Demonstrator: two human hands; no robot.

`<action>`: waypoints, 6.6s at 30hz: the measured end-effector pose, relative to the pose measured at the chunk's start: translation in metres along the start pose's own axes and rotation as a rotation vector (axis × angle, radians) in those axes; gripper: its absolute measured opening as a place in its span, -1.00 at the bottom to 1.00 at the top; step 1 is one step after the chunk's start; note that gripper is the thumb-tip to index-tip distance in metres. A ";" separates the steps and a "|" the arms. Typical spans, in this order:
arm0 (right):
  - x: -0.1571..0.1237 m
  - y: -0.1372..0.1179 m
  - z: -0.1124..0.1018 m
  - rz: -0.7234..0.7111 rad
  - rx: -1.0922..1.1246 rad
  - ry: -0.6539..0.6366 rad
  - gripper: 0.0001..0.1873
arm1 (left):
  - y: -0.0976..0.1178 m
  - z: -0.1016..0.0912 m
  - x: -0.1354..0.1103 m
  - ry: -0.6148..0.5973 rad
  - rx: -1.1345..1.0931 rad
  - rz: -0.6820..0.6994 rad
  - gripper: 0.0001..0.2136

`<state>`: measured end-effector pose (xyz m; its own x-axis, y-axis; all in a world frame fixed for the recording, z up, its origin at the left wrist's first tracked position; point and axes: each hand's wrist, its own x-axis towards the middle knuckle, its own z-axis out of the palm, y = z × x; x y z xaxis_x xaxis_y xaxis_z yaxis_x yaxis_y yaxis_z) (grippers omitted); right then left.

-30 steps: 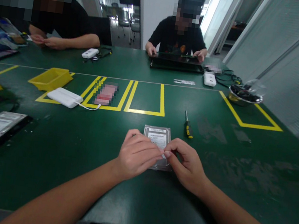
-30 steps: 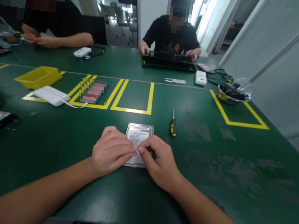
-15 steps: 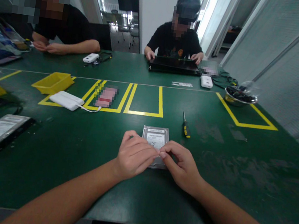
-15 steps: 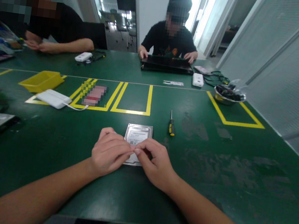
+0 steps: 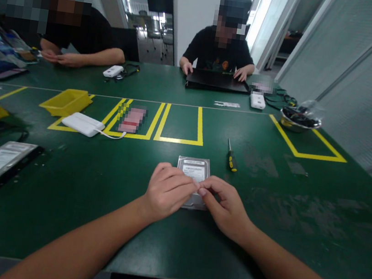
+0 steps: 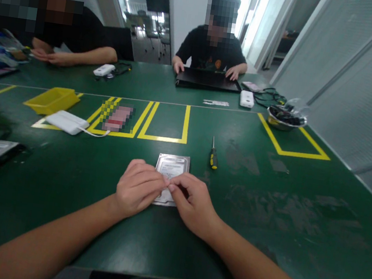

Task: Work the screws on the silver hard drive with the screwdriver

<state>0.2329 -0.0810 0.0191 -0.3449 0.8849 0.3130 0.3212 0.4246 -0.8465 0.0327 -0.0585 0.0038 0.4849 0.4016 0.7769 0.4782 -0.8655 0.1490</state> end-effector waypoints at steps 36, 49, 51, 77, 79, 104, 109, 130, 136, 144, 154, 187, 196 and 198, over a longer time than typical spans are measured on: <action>-0.008 0.024 -0.054 0.063 -0.439 -0.330 -0.09 | -0.006 0.013 -0.001 -0.026 -0.065 -0.272 -0.94; -0.006 0.044 -0.047 -0.006 -0.548 -0.384 0.03 | -0.007 0.012 0.000 -0.061 -0.076 -0.290 -0.93; -0.006 0.045 -0.047 -0.016 -0.556 -0.376 0.04 | -0.007 0.012 0.000 -0.062 -0.085 -0.292 -0.94; 0.000 0.046 -0.037 -0.112 -0.614 -0.362 0.04 | -0.020 -0.002 0.015 -0.386 -0.115 -0.224 -0.89; 0.000 0.047 -0.036 -0.118 -0.602 -0.356 0.04 | -0.020 -0.002 0.017 -0.415 -0.112 -0.208 -0.87; -0.001 0.031 -0.039 -0.200 -0.817 -0.363 -0.06 | -0.031 -0.002 0.045 -0.703 -0.174 -0.150 -0.86; 0.000 0.032 -0.045 -0.233 -0.929 -0.356 -0.15 | -0.040 0.009 0.053 -0.708 -0.197 -0.111 -0.87; 0.002 0.036 -0.057 -0.174 -1.097 -0.237 -0.46 | -0.047 0.029 0.080 -0.906 -0.213 -0.121 -0.89; 0.001 0.035 -0.057 -0.168 -1.085 -0.217 -0.50 | -0.043 0.027 0.081 -0.844 -0.126 0.030 -0.87; 0.001 0.031 -0.056 -0.168 -1.088 -0.224 -0.53 | -0.041 0.031 0.071 -0.775 -0.064 0.121 -0.89; -0.001 0.030 -0.058 -0.165 -1.053 -0.226 -0.55 | -0.046 0.031 0.077 -0.875 -0.142 0.013 -0.90; -0.001 0.031 -0.057 -0.153 -1.051 -0.213 -0.51 | -0.037 0.032 0.090 -0.995 -0.151 -0.236 -0.85; 0.000 0.032 -0.058 -0.164 -1.043 -0.223 -0.53 | -0.031 0.029 0.084 -0.934 -0.118 -0.246 -0.88; 0.000 0.033 -0.058 -0.168 -1.040 -0.221 -0.53 | -0.032 0.030 0.082 -0.934 -0.128 -0.275 -0.88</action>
<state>0.2949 -0.0561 0.0163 -0.5725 0.7903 0.2183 0.8116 0.5840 0.0144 0.0792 0.0106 0.0442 0.7791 0.6213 -0.0831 0.6049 -0.7103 0.3599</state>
